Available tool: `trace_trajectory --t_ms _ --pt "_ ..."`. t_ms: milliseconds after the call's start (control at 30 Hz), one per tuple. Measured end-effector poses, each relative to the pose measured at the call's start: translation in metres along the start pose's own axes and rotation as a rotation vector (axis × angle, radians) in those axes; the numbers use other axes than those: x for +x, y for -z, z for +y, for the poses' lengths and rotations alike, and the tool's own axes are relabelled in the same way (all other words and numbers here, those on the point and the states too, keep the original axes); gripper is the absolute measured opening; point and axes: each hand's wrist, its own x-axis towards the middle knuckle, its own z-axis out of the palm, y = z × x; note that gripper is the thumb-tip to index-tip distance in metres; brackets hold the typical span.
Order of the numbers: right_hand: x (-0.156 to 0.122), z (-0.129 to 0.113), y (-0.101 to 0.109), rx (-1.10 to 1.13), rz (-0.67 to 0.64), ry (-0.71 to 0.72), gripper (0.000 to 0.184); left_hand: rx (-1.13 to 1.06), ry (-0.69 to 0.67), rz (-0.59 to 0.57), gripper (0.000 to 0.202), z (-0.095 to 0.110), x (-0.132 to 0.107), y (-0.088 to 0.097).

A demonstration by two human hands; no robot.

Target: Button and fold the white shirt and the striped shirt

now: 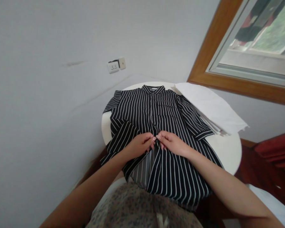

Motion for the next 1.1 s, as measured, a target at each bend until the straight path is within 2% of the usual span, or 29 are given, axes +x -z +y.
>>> trace_trajectory --t_ms 167,800,1100 --pt "-0.001 0.001 0.001 0.097 -0.012 -0.029 0.038 0.065 -0.049 0.005 0.031 -0.002 -0.002 -0.002" --pt "0.0 0.0 0.001 0.16 -0.041 -0.035 0.031 -0.007 -0.001 -0.045 0.029 -0.004 -0.001 0.0" --pt "0.0 0.007 0.01 0.344 -0.197 -0.065 0.013 0.021 -0.001 -0.037 0.028 -0.006 0.0 0.001"
